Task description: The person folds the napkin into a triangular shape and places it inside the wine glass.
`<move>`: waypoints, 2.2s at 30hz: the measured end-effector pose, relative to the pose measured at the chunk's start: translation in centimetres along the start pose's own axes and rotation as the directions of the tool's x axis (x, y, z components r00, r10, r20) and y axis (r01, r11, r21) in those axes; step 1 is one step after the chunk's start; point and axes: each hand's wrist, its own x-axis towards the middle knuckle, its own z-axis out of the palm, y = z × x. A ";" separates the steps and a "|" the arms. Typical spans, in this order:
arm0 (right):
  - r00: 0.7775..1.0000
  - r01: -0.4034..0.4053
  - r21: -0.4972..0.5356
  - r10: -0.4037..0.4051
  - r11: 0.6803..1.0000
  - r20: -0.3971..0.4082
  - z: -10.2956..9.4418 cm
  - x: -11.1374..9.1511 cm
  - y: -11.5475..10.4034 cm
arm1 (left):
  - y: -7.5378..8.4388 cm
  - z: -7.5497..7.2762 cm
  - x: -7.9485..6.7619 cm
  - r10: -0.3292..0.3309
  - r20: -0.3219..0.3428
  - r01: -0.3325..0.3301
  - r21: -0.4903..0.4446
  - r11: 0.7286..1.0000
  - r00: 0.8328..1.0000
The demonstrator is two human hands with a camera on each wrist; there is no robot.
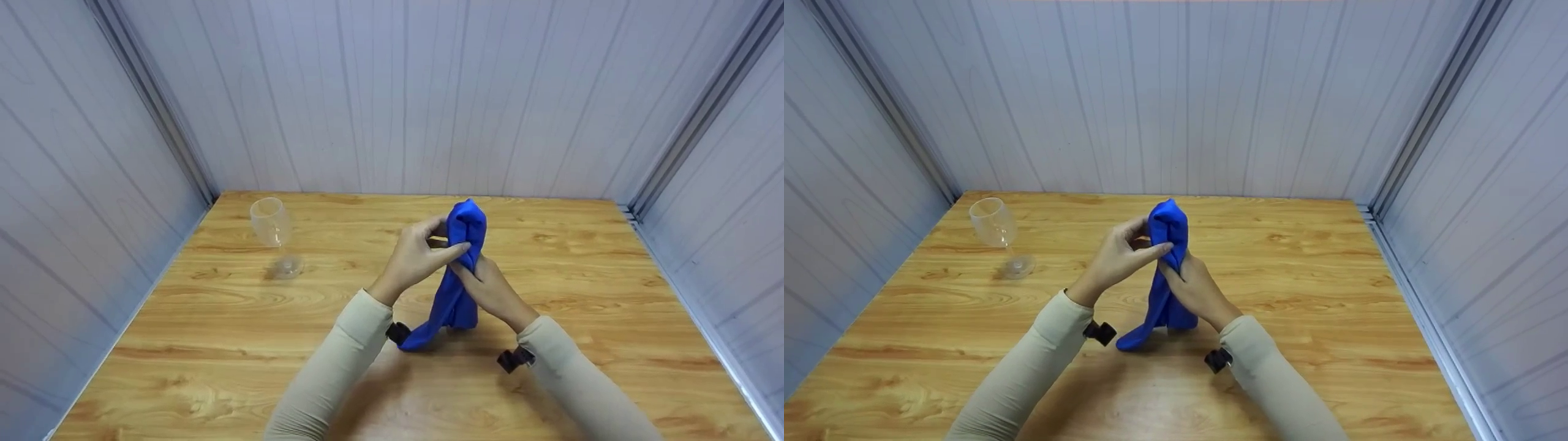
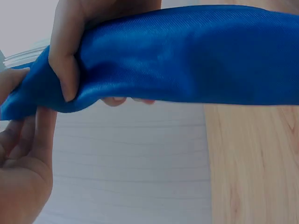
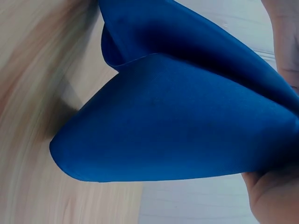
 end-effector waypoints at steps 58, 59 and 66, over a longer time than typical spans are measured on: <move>0.961 -0.192 -0.210 0.140 0.959 -0.238 -10.9 -3.4 4.2 | -12.7 -19.4 -12.1 -0.554 -0.480 0.632 0.002 0.775 0.680; 0.960 -0.194 -0.213 0.140 0.958 -0.243 -11.1 -3.5 4.2 | -12.7 -19.6 -12.3 -0.568 -0.491 0.649 -0.008 0.761 0.660; 0.952 -0.227 -0.209 0.171 0.951 -0.253 -12.1 -4.2 4.3 | -12.8 -20.6 -12.5 -0.567 -0.604 0.685 -0.048 0.727 0.560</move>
